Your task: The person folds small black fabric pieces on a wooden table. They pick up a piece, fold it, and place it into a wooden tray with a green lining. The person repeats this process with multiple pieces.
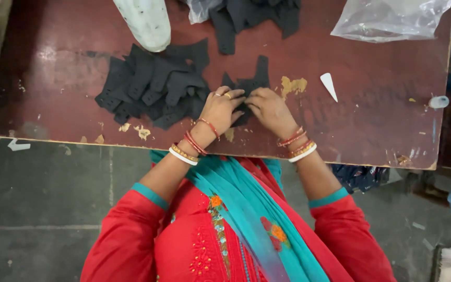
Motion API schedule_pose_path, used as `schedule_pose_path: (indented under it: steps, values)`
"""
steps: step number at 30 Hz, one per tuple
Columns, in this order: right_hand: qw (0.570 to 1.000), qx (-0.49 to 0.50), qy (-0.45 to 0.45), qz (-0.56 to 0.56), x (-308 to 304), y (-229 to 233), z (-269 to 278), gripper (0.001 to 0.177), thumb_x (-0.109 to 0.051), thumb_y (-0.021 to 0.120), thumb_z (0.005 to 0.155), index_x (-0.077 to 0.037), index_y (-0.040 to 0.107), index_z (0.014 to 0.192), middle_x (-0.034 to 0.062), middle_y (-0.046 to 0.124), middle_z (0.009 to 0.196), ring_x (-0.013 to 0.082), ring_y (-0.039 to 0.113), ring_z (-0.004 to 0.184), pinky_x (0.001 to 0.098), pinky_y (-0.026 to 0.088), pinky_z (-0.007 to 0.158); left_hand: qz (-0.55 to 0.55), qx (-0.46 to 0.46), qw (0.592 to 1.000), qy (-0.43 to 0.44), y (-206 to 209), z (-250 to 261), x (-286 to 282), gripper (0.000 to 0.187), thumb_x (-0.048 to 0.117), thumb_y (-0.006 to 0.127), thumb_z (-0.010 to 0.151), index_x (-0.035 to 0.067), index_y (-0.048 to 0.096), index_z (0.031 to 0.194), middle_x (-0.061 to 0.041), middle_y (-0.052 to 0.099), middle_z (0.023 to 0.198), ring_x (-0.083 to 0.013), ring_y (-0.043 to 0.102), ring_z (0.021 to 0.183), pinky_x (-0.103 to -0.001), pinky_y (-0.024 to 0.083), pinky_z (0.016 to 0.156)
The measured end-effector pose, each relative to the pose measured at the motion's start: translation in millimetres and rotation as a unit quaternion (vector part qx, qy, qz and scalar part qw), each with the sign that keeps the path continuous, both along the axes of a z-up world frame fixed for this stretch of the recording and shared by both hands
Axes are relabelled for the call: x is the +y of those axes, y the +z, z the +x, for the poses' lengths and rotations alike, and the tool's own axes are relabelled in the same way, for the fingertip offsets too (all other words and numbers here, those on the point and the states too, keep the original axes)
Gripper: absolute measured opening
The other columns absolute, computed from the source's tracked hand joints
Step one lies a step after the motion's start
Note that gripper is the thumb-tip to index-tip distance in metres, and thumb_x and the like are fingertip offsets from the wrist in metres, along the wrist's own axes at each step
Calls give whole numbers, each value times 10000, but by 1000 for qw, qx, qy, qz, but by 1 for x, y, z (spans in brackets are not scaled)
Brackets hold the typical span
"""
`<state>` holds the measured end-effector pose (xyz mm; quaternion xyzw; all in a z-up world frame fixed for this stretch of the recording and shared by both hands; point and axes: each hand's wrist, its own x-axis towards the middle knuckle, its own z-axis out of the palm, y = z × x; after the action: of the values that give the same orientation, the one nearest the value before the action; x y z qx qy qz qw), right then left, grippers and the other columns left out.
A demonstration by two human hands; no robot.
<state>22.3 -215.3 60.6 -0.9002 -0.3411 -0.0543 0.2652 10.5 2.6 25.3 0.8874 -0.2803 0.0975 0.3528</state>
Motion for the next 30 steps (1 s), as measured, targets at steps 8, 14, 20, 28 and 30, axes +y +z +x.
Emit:
schedule_pose_path:
  steps: [8,14,20,28,30]
  values:
    - [1000,9,-9,16,-10,2,-27,153,-44,676,924,-40,724,1069,141,678,1103,352,651,1046,431,535,920,6,47,999,8,13,6,0,490,232,816,757,93,729,1219,-33,660,1334,-330,558,1210,-441,469,979]
    - [994,14,-88,57,-41,15,-65,162,-72,724,924,-61,756,1082,154,681,1114,348,674,1036,415,553,902,39,-22,999,-11,43,23,-18,402,300,809,785,127,735,1141,-56,693,1208,-292,577,1148,-472,443,905]
    - [955,22,-257,149,-40,5,-84,151,-54,721,948,-37,765,1092,153,692,1074,303,702,978,369,554,856,136,77,986,60,20,37,-66,414,320,805,786,61,696,1090,-151,693,1080,-343,633,1075,-483,486,896]
    - [944,5,-291,153,-50,5,-82,151,-25,733,944,-30,766,1091,140,696,1073,296,697,976,373,546,867,-370,264,877,157,65,3,44,241,148,804,883,21,695,1056,-107,751,858,-171,755,738,-300,596,654]
    - [947,0,-284,151,-48,7,-81,151,-28,741,940,-30,765,1088,141,697,1072,301,696,979,373,546,868,-404,239,865,179,41,-6,86,256,134,803,900,19,662,1080,-108,739,901,-184,752,785,-321,596,699]
